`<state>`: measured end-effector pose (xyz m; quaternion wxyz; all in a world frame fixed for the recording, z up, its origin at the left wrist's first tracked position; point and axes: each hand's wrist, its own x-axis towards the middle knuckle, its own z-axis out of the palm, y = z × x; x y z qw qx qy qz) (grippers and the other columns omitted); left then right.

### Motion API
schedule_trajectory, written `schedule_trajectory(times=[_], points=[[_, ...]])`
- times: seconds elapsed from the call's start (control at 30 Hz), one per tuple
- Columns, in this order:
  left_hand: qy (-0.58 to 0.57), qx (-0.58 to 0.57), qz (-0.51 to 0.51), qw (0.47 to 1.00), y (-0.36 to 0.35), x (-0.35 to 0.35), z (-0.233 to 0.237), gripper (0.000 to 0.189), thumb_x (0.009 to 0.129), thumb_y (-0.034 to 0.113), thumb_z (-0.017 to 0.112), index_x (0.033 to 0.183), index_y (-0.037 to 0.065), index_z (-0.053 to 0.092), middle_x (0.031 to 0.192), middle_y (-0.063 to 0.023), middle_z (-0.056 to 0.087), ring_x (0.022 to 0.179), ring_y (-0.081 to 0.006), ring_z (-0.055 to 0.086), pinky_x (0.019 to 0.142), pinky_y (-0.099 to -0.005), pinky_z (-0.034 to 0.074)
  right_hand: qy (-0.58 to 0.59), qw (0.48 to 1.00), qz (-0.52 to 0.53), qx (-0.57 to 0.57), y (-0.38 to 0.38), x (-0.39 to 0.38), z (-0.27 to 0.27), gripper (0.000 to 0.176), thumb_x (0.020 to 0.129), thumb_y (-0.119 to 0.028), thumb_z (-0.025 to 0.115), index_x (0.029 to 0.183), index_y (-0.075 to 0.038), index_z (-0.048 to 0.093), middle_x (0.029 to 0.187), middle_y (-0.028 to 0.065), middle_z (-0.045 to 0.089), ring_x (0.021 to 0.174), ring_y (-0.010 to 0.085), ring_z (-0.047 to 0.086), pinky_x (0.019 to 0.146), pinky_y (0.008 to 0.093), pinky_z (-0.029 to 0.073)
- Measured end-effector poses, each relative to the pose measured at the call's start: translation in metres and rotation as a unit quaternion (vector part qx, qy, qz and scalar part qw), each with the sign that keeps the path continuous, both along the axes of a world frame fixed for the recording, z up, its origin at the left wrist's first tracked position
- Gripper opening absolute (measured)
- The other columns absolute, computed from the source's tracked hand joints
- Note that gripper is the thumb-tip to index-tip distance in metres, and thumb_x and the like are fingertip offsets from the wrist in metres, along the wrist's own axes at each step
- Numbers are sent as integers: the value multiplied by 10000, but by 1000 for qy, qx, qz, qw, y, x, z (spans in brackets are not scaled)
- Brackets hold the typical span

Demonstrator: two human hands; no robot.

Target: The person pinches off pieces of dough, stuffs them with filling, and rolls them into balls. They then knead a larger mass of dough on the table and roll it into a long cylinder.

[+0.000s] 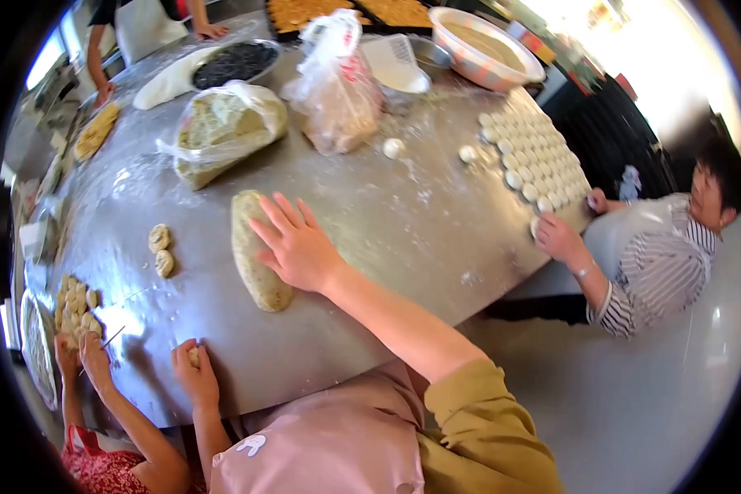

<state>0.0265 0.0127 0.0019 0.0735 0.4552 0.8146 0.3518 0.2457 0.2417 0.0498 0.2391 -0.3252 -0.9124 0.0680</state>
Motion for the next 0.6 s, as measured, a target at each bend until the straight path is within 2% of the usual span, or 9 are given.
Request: schedule_trajectory(times=[0.17, 0.2, 0.3, 0.33, 0.43, 0.47, 0.5, 0.53, 0.6], points=[[-53, 34, -53, 997, 18, 27, 11, 175, 860, -22, 504, 1012, -21, 591, 955, -136, 581, 866, -259, 573, 775, -335, 466, -50, 994, -85, 48, 36, 9, -15, 472, 913, -291, 511, 1304, -28, 474, 1443, 147, 345, 1354, 320, 288, 1101, 495, 226], [-50, 45, -64, 996, 22, 30, 12, 163, 859, -30, 491, 982, -22, 599, 936, -140, 583, 853, -257, 574, 777, -330, 465, -86, 989, -106, 55, 43, 13, -17, 453, 929, -243, 463, 1298, 20, 459, 1416, 158, 383, 1347, 304, 305, 1104, 491, 226], [-40, 16, -87, 995, 27, 30, 13, 147, 859, -18, 498, 960, -14, 605, 940, -148, 587, 855, -254, 567, 749, -329, 457, -309, 933, -182, 30, 59, 23, -28, 430, 918, -194, 444, 1270, 50, 478, 1356, 166, 442, 1307, 298, 354, 1109, 478, 222], [-28, 20, -87, 996, 30, 32, 13, 123, 864, -1, 508, 937, -12, 607, 899, -143, 589, 818, -244, 568, 716, -327, 454, -350, 918, -174, -70, 65, 24, -31, 415, 892, -159, 440, 1227, 75, 511, 1294, 174, 486, 1251, 317, 400, 1089, 475, 270], [-23, 6, -83, 996, 40, 36, 11, 92, 881, 55, 541, 865, -7, 608, 765, -122, 584, 691, -216, 558, 615, -324, 439, -81, 942, -319, -67, 56, 16, -75, 394, 859, -144, 478, 1195, 47, 557, 1277, 164, 502, 1199, 330, 448, 1030, 503, 341], [-43, -15, -78, 996, 42, 38, 11, 109, 887, 78, 554, 840, -6, 605, 713, -112, 574, 638, -206, 544, 581, -323, 429, -250, 925, -283, -45, 58, 11, -75, 399, 857, -143, 489, 1205, 41, 552, 1279, 170, 500, 1181, 333, 461, 999, 510, 363], [-63, -36, -75, 995, 44, 40, 11, 137, 893, 101, 566, 815, -5, 602, 661, -101, 564, 585, -197, 531, 547, -322, 419, -411, 879, -238, -23, 54, 4, -53, 405, 855, -142, 499, 1216, 36, 547, 1281, 177, 498, 1162, 335, 475, 967, 518, 384], [-40, 13, -84, 996, 47, 45, 8, 228, 904, 148, 585, 737, -6, 572, 555, -96, 510, 475, -188, 467, 481, -330, 383, -560, 807, -189, -2, 52, 0, -42, 411, 854, -140, 509, 1226, 30, 542, 1282, 183, 496, 1144, 338, 488, 935, 525, 406], [-25, -11, -91, 995, 46, 47, 5, 247, 909, 158, 581, 724, -4, 558, 559, -109, 511, 471, -194, 457, 470, -342, 366, -581, 781, -208, 96, 54, -3, -71, 459, 839, -133, 540, 1276, 5, 516, 1307, 202, 474, 1134, 342, 494, 902, 525, 409]])
